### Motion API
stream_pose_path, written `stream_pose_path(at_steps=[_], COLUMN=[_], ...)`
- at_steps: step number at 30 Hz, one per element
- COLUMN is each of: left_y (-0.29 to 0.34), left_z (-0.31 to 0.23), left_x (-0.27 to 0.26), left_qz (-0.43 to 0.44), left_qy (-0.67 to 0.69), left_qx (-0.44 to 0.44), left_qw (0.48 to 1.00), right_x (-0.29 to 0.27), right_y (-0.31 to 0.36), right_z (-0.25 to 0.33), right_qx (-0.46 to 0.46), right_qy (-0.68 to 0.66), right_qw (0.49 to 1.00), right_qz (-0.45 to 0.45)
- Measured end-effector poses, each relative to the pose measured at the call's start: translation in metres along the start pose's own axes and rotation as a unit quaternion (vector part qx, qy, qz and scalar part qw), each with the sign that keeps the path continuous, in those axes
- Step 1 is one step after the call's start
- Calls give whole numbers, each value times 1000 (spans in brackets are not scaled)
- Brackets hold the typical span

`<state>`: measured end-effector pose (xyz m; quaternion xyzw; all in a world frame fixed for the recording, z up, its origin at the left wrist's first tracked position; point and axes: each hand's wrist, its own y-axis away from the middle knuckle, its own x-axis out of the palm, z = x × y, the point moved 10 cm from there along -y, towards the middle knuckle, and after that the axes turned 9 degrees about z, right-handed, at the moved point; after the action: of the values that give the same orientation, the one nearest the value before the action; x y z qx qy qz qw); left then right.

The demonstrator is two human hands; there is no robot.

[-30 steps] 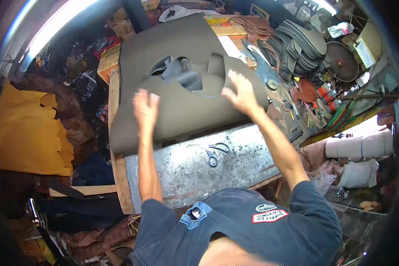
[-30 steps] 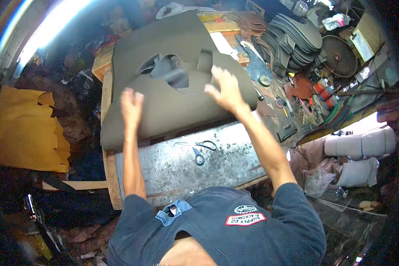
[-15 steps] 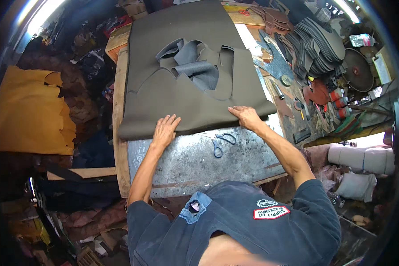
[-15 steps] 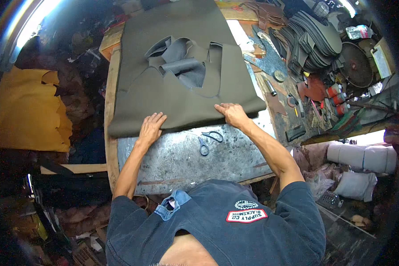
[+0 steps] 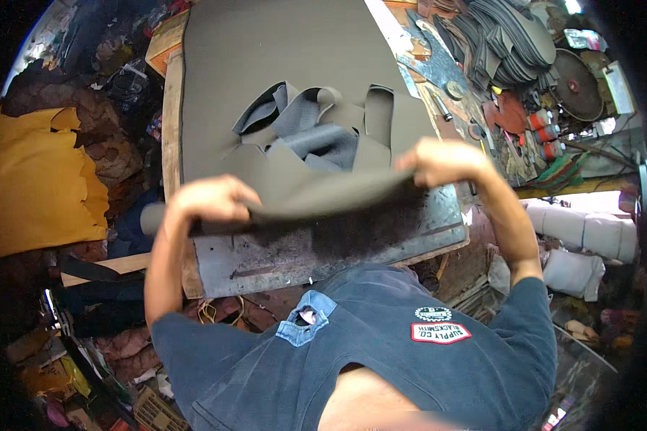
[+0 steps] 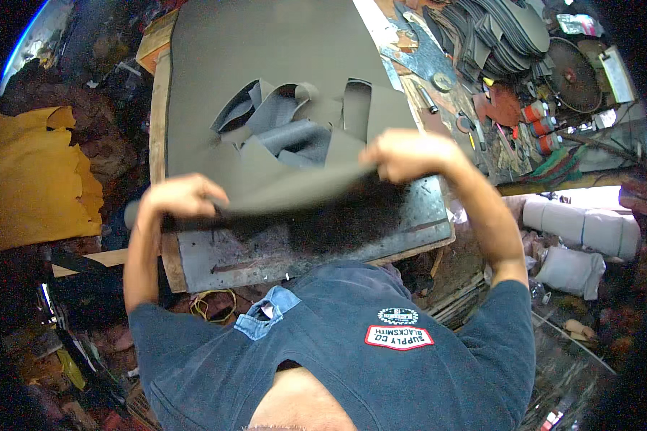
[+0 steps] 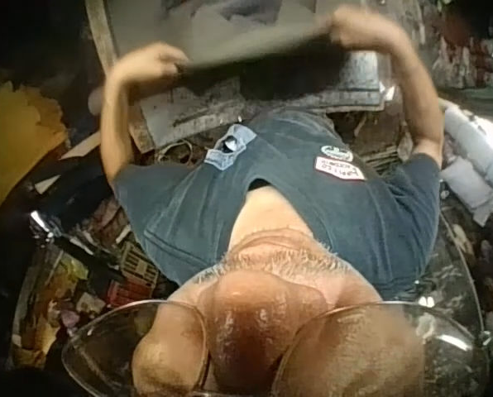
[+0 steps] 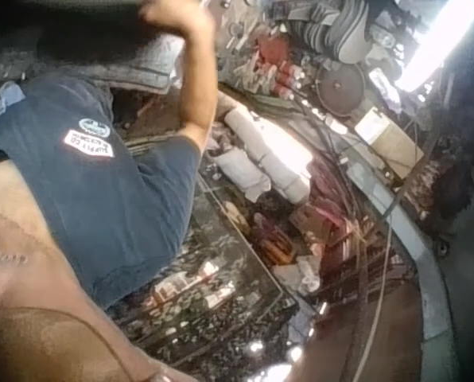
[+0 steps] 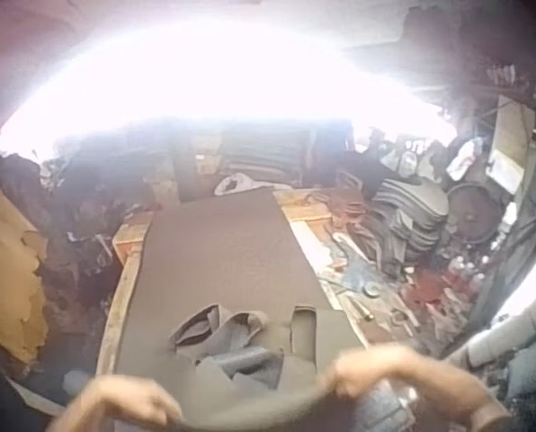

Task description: Marking shoe component templates on a large foam sheet and cutting them out using scissors and a handheld blade.

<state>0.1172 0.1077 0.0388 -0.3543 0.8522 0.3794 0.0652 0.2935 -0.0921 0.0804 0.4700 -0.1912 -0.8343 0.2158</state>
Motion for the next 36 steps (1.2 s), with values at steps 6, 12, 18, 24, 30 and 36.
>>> stream_pose_path(at_steps=[6, 12, 18, 24, 30, 36], left_y=[-27, -119, -109, -172, -190, -171], left_z=[118, 183, 157, 81, 107, 89], left_x=[-181, -164, -155, -112, -124, -130], left_qz=[-250, -398, -465, -420, -363, -381], left_qy=[-103, -23, -113, -259, -181, -157], left_qx=[-202, -220, -158, -106, -112, -101], left_qw=[941, 890, 864, 863, 907, 906], right_x=[-119, 0, 34, 47, 50, 27], right_y=[-55, -131, -124, -111, -137, -144], right_z=[-136, -168, -148, -25, -8, -4], right_qx=[257, 273, 286, 92, 128, 43], right_qy=[163, 44, 42, 142, 179, 191], right_qw=[925, 938, 932, 939, 923, 913], right_qz=[-229, -209, -217, -300, -315, -357])
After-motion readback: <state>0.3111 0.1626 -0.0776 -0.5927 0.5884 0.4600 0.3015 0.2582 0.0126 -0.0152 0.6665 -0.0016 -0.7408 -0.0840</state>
